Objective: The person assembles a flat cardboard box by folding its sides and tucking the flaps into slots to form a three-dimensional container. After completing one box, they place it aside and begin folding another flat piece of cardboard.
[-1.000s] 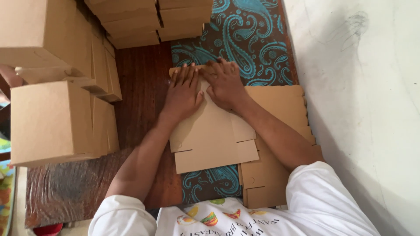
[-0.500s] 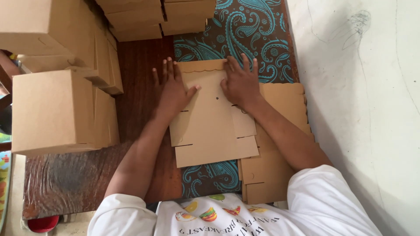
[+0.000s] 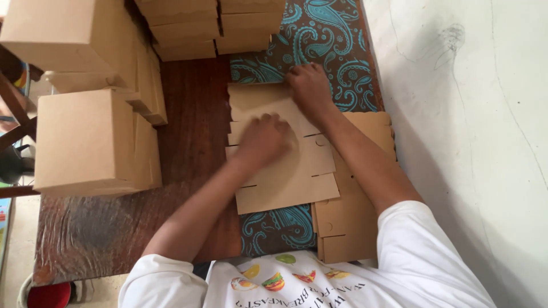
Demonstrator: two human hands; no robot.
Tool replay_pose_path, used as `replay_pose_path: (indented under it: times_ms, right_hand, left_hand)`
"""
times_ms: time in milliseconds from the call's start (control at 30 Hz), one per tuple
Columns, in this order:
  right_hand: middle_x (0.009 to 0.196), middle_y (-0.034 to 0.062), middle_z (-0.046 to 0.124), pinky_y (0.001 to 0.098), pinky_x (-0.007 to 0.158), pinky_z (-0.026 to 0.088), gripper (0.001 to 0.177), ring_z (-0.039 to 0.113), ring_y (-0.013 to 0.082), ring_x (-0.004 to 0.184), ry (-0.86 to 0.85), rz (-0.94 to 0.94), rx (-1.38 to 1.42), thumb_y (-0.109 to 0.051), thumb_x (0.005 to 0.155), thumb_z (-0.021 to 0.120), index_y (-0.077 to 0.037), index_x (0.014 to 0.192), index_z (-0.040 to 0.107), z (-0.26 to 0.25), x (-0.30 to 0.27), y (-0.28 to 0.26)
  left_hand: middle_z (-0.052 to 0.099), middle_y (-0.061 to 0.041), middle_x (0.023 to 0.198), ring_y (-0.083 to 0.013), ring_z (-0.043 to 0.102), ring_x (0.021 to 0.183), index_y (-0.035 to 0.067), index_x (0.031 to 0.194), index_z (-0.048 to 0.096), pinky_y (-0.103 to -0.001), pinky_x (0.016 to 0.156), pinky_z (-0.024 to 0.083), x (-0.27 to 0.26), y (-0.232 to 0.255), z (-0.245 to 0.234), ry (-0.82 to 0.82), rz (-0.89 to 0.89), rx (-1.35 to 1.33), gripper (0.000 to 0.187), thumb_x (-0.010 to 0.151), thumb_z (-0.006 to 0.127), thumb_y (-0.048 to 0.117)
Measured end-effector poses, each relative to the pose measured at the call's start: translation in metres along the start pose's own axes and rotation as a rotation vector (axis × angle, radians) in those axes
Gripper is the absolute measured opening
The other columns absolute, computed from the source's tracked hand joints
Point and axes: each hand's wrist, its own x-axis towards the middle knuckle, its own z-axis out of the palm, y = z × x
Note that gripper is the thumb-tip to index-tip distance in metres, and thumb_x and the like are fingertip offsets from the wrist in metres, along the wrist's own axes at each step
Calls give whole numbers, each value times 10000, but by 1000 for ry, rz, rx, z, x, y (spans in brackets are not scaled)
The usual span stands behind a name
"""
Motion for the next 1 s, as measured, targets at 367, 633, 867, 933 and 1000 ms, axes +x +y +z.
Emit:
replay_pose_path:
  times_ms: [367,633,867,933,1000]
  right_hand:
    - [808,94,570,464,617,482,76,559,321,676,62,-164,92,-29,922,589,-63,877,538,-128,-15,-28]
    - [1064,184,704,624,820,546,261,677,485,1004,-498,-126,303,-271,844,646,-82,1019,690,-141,-47,-39]
    - [1292,175,592,555,888,522,545,589,470,1123,-379,-187,380,-497,1001,595,-113,1383,655,-95,-38,-53]
    - [1263,101,545,491,869,475,491,544,385,1124,-398,-145,263,-486,1033,507,-187,1398,642,-102,-31,-74]
    - [1235,26,498,427,850,428,460,499,300,1125,-412,-97,145,-476,1064,420,-262,1414,629,-97,-25,-86]
  left_hand:
    - [4,-200,1705,-409,-75,1558,85,1629,171,-583,1235,19,-11,30,-24,-284,-228,-181,878,992,350,662]
    - [633,-188,1250,-372,582,1248,80,1390,558,-540,1101,389,-26,30,34,10,-162,-155,612,996,470,541]
    - [761,-253,1006,-379,721,1040,8,1125,748,-508,1040,487,-26,46,-60,-8,-107,-276,605,1055,378,481]
    - [768,-231,958,-386,730,968,35,1072,756,-499,992,506,-21,43,-79,-38,-61,-253,604,1044,357,488]
    - [775,-208,910,-393,739,896,63,1020,764,-491,943,524,-19,42,-75,-68,-9,-228,608,1032,336,494]
